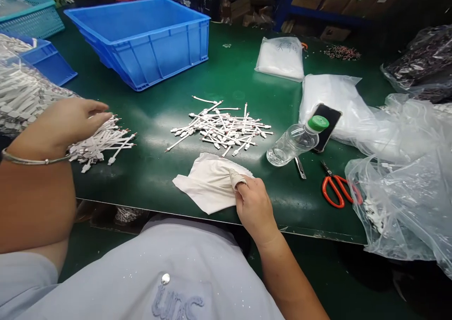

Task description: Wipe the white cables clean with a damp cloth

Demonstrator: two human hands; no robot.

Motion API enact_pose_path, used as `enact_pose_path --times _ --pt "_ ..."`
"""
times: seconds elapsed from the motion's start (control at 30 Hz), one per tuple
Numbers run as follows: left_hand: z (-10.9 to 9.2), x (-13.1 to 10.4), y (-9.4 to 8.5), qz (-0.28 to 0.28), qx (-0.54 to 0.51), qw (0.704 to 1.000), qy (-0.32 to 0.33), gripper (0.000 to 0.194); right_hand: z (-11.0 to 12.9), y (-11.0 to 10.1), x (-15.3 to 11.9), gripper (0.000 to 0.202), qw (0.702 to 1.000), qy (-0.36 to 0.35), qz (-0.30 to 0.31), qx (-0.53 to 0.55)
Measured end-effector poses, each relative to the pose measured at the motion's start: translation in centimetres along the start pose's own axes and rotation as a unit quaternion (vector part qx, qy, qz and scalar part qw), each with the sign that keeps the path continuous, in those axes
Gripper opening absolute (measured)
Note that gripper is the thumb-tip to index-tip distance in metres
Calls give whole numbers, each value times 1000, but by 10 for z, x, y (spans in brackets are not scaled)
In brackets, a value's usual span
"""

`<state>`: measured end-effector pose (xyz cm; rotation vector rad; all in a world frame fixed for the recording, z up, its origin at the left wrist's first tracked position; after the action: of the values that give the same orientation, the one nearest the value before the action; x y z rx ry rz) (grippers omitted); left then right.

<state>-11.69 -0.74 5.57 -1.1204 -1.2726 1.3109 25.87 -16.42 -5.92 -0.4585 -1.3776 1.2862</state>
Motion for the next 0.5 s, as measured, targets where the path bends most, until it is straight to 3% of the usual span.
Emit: enact_pose_path --times 0.07,0.13,0.23,0.27,0.37,0.5 --pt "-42 12 -9 -18 -62 996 66 46 -1 0 0 22 1000 -8 4 -1" --pt "-90 28 -12 0 -90 986 142 38 0 0 0 24 1000 -4 9 1" --pt "-157 54 -6 39 -72 959 271 38 2 -1 1 24 1000 17 4 10" --pt "-175 64 -1 47 -61 958 278 38 3 -2 2 24 1000 20 1 14" --pt "-212 90 13 73 -37 957 277 37 5 -3 3 25 999 24 -3 26" --pt "-234 125 27 102 -16 966 238 41 4 -4 4 29 999 22 -1 34"
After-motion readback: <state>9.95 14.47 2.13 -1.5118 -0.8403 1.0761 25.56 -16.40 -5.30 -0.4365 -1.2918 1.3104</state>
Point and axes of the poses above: each hand's wrist, its own x-axis towards the middle knuckle, its own y-axis out of the palm, z = x × y, the point moved 1 cm from there along x, towards the middle knuckle, and after that the axes turned 5 degrees about -y, right-handed, at the moved point
